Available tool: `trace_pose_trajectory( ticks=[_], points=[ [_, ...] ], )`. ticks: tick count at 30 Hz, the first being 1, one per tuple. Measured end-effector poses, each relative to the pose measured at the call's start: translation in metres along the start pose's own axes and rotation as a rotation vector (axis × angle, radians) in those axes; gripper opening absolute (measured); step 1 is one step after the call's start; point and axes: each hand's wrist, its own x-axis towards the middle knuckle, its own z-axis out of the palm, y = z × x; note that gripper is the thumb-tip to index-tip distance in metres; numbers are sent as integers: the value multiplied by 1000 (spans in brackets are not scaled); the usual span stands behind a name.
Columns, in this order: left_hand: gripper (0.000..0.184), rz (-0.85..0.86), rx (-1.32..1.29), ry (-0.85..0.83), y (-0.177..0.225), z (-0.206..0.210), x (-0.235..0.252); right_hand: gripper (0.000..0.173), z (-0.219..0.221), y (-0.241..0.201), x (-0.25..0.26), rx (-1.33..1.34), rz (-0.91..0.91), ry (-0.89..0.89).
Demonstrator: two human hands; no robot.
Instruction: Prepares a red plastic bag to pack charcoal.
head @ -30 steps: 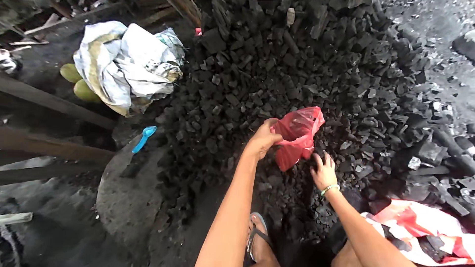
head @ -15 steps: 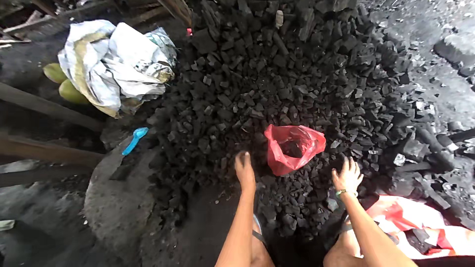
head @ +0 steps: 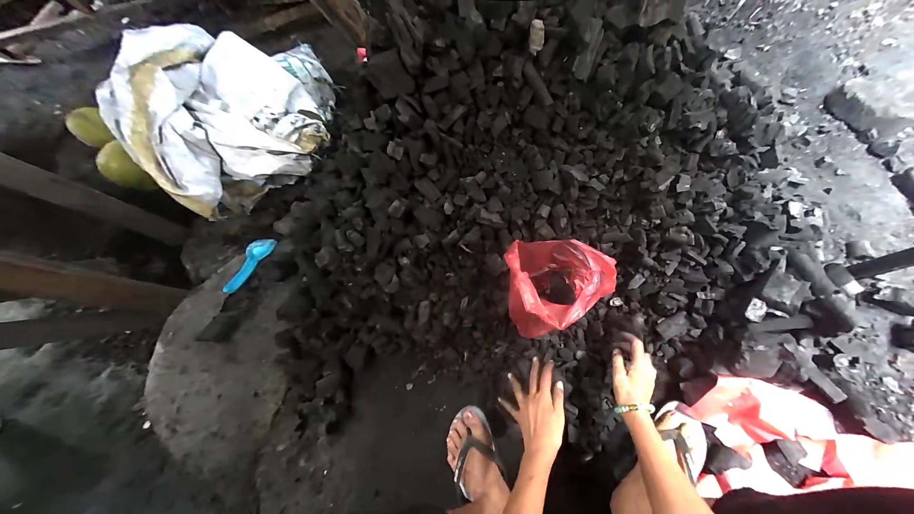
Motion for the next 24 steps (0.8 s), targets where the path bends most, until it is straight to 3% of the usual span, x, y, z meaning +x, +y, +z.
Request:
trace_pose_trajectory(
  ticks=[2, 5, 8, 11, 13, 15, 21, 24],
  points=[
    [51, -1, -80, 131, 1, -1, -5, 38, 1, -2, -5, 50, -12, 109],
    [62, -260, -314, 264, -10, -8, -3, 45, -19, -4, 24, 70, 87, 185],
    [79, -574, -395, 211, -23, -5, -1, 54, -29, 8, 78, 35, 227, -79],
    [85, -712, -564, 161, -17, 8, -5, 71, -18, 9, 98, -257, 243, -420],
    [86, -760, -715, 179, -9, 13, -4, 83, -6, -2, 86, -426, 225, -479],
    [84, -780, -804, 188, -2, 11, 3, 82, 4, -9, 73, -466, 194, -441],
    [79, -794, -899, 197, 8, 3, 7, 76, 0, -14, 55, -307, 233, -357],
    [75, -766, -912, 194, 5, 3, 3, 64, 7, -8, 27, -251, 166, -289]
  ],
)
